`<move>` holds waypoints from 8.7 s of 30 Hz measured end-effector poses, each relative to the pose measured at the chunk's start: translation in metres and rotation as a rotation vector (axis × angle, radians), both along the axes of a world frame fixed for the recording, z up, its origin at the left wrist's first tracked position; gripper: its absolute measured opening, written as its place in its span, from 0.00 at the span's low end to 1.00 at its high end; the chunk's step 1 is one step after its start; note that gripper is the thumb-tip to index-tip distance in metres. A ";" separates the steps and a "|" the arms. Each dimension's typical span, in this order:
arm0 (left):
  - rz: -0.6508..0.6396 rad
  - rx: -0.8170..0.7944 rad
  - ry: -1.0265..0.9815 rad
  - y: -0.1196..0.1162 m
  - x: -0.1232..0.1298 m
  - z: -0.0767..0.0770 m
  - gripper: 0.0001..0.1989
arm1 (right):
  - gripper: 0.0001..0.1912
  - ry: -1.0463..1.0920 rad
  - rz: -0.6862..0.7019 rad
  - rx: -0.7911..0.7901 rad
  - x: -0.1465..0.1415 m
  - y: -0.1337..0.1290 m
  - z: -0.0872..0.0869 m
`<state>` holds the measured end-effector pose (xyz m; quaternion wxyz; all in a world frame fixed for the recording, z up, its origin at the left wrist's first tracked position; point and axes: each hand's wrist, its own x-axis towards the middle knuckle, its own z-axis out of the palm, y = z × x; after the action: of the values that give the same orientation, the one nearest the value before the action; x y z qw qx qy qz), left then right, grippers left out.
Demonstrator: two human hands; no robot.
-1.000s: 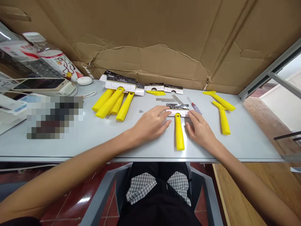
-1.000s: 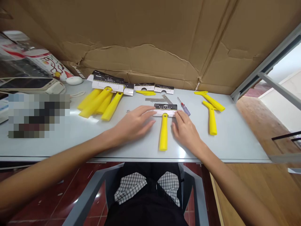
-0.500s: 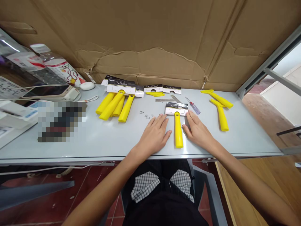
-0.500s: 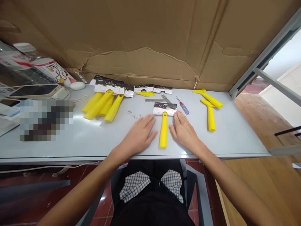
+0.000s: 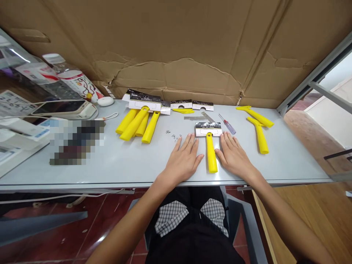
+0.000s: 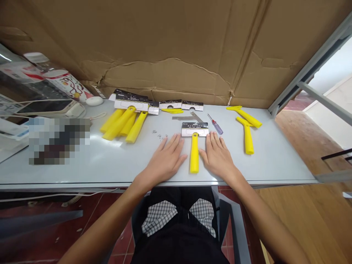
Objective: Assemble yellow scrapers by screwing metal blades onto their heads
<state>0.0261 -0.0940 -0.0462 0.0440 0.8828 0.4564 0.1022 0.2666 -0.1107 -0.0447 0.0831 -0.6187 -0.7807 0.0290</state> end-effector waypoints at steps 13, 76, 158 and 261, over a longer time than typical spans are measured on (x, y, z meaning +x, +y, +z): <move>0.003 0.027 -0.029 0.000 0.000 -0.003 0.32 | 0.38 -0.005 0.012 0.038 0.000 0.001 0.005; 0.240 -0.011 -0.051 0.055 0.025 0.076 0.21 | 0.16 0.559 -0.085 0.030 0.025 0.032 0.026; 0.663 0.238 0.144 0.120 -0.094 0.064 0.19 | 0.11 0.371 0.096 -0.079 0.019 0.032 0.034; 0.076 -0.096 -0.838 0.096 -0.024 0.037 0.07 | 0.11 0.265 0.024 0.061 -0.007 0.099 0.075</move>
<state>0.0017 0.0024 -0.0092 0.2631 0.7445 0.4354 0.4324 0.2597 -0.0117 0.0308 0.2042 -0.5971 -0.7708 0.0876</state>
